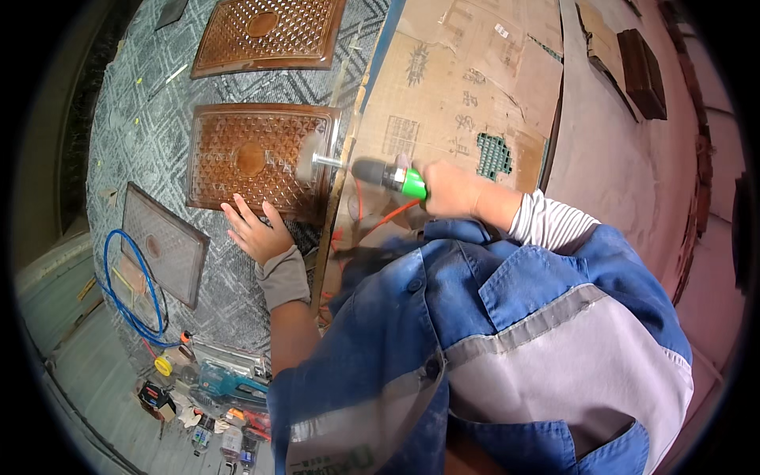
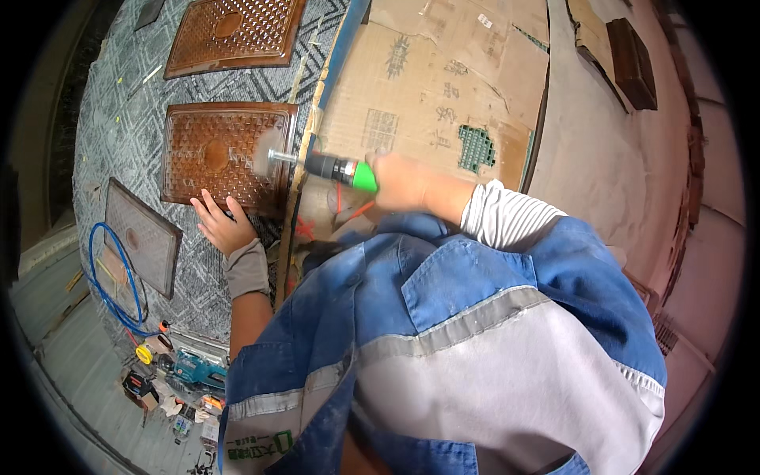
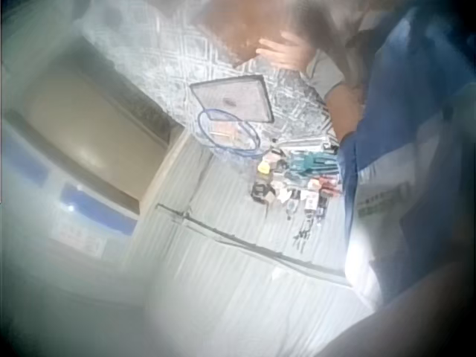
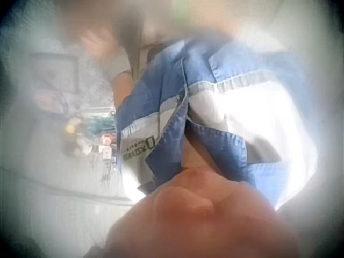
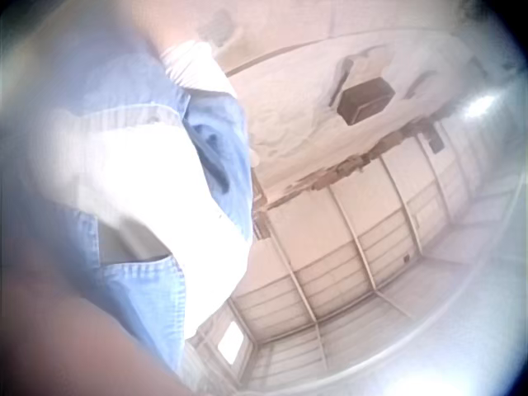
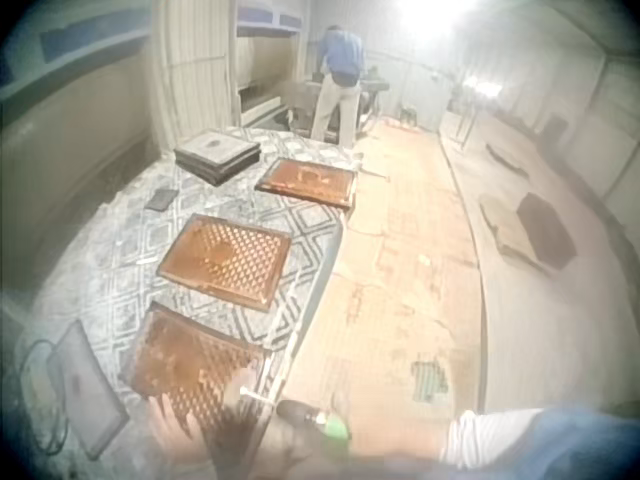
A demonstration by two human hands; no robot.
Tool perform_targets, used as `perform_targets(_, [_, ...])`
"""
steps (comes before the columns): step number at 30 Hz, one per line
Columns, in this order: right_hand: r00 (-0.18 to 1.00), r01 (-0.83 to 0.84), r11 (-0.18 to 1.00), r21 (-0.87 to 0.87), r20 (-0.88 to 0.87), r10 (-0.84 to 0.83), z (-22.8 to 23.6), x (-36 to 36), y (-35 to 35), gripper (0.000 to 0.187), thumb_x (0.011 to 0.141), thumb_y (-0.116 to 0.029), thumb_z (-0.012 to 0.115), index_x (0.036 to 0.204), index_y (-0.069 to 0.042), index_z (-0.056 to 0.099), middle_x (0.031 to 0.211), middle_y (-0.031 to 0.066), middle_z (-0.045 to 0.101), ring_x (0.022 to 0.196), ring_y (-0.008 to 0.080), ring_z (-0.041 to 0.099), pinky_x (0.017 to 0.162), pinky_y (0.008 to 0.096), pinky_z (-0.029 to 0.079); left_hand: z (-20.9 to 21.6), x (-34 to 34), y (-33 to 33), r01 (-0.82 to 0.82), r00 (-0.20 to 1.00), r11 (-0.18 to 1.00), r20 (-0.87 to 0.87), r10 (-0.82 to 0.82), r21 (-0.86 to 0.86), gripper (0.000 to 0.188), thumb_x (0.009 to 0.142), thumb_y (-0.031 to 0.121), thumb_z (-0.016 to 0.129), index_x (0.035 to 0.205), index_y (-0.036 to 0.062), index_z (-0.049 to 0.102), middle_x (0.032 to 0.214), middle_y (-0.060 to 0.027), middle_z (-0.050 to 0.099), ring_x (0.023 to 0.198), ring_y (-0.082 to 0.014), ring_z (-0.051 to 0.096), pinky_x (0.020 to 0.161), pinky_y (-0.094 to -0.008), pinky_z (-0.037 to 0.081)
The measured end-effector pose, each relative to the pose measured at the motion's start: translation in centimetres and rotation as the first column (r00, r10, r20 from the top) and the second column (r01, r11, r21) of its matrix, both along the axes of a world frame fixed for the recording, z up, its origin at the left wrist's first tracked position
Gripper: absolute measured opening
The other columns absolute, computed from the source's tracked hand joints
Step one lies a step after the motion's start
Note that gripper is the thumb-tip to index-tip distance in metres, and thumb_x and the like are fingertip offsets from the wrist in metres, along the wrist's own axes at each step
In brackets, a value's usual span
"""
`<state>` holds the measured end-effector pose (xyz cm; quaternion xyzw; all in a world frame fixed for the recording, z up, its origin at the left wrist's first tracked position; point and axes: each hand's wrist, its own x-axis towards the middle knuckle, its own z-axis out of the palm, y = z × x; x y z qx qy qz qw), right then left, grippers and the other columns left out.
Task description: The person sands the surfaces and edges of several ornate wooden panels using a handheld power sander.
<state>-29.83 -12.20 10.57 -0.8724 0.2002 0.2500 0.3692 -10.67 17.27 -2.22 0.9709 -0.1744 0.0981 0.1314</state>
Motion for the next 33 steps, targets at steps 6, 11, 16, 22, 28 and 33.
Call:
perform_targets(6, [0.999, 0.034, 0.999, -0.04, -0.027, -0.035, 0.3, -0.3, 0.2, 0.035, 0.078, -0.017, 0.071, 0.107, 0.0, 0.062, 0.094, 0.0267, 0.07, 0.093, 0.0434, 0.069, 0.081, 0.0485, 0.055, -0.1, 0.0, -0.1, 0.006, 1.0, 1.0, 0.02, -0.006, 0.001, 0.062, 0.102, 0.044, 0.048, 0.155, 0.0137, 0.039, 0.162, -0.0184, 0.032, 0.147, -0.0365, 0.036, 0.117, -0.0609, 0.028])
perform_targets(11, [0.989, -0.127, 0.992, 0.017, -0.075, 0.128, 0.3, -1.5, 2.8, 0.039, 0.079, -0.019, 0.071, 0.111, -0.001, 0.059, 0.095, 0.0269, 0.07, 0.094, 0.0441, 0.068, 0.081, 0.0495, 0.054, 0.0, 0.0, 0.0, -0.009, 1.0, 1.0, -0.02, 0.009, -0.006, 0.059, 0.103, 0.041, 0.044, 0.155, 0.0137, 0.04, 0.162, -0.0189, 0.032, 0.147, -0.0367, 0.035, 0.117, -0.0612, 0.026])
perform_targets(16, [0.998, -0.002, 1.0, -0.017, -0.059, 0.001, 0.6, -0.5, 1.7, 0.042, 0.078, -0.024, 0.076, 0.108, 0.0, 0.06, 0.101, 0.0275, 0.069, 0.098, 0.0448, 0.067, 0.085, 0.0493, 0.054, -0.2, 0.2, 0.0, -0.005, 1.0, 1.0, 0.011, 0.005, -0.026, 0.054, 0.105, 0.039, 0.042, 0.153, 0.0152, 0.043, 0.161, -0.0179, 0.035, 0.143, -0.0382, 0.041, 0.116, -0.0618, 0.029])
perform_targets(22, [0.998, -0.048, 0.999, -0.012, -0.045, 0.047, 2.6, -0.1, 1.9, 0.033, 0.077, -0.013, 0.067, 0.106, -0.001, 0.057, 0.09, 0.028, 0.069, 0.088, 0.0463, 0.068, 0.077, 0.0516, 0.054, -0.5, 0.1, 0.2, 0.015, 0.999, 0.999, 0.037, -0.014, -0.035, 0.056, 0.104, 0.041, 0.04, 0.152, 0.0136, 0.044, 0.159, -0.0209, 0.036, 0.144, -0.0388, 0.04, 0.115, -0.0609, 0.03])
perform_targets(28, [0.998, 0.028, 0.997, -0.066, 0.056, -0.024, 1.5, -0.3, 1.8, 0.043, 0.076, -0.011, 0.069, 0.115, 0.001, 0.056, 0.09, 0.0271, 0.069, 0.09, 0.0463, 0.068, 0.076, 0.0495, 0.054, 0.7, 6.7, 1.6, 0.134, 0.983, 0.971, 0.154, -0.105, -0.196, 0.043, 0.101, 0.031, 0.055, 0.135, 0.0052, 0.056, 0.149, -0.0211, 0.048, 0.141, -0.0376, 0.042, 0.118, -0.0574, 0.029])
perform_targets(33, [0.981, 0.171, 0.984, -0.051, 0.106, -0.165, 1.2, 0.1, -0.1, 0.05, 0.073, -0.01, 0.071, 0.12, 0.001, 0.057, 0.09, 0.0263, 0.067, 0.087, 0.0403, 0.067, 0.078, 0.046, 0.051, 2.3, 13.2, 6.6, -0.285, 0.944, 0.947, 0.213, 0.251, 0.151, 0.066, 0.098, 0.048, 0.053, 0.146, 0.0031, 0.046, 0.157, -0.0181, 0.04, 0.147, -0.0411, 0.032, 0.119, -0.0628, 0.02])
